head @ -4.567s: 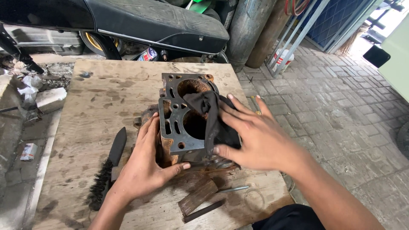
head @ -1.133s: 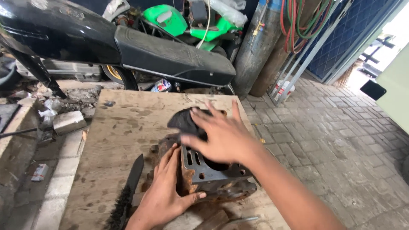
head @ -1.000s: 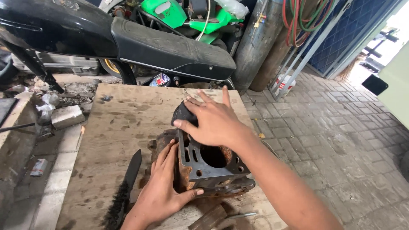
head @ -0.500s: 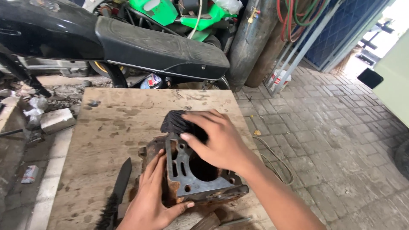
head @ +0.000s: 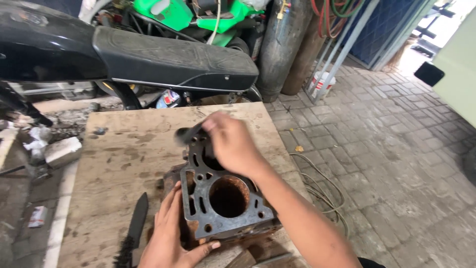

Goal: Manually sanding the top surface and cylinder bores of an engine block using sandpaper to remove rust and debris.

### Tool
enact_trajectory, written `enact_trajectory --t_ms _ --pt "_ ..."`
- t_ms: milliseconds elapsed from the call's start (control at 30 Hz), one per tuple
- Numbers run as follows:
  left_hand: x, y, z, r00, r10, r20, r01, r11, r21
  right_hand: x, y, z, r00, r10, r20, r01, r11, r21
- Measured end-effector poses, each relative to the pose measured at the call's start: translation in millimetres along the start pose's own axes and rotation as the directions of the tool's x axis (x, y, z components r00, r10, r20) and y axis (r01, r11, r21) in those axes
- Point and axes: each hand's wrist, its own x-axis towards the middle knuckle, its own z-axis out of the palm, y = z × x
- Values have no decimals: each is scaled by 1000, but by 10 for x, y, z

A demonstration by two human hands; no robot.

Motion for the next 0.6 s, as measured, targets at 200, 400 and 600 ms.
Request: enact_trajectory --t_ms 200,400,600 --pt "115 -195 92 995 85 -58 -88 995 -51 252 228 -551 787 503 -358 -9 589 808" --pt "108 -155 77 1000 25 -13 -25 999 -29 -95 217 -824 877 407 -256 55 445 894" --pt "77 -90 26 1000 16 -6 -16 997 -76 -408 -12 -1011 895 230 -382 225 506 833"
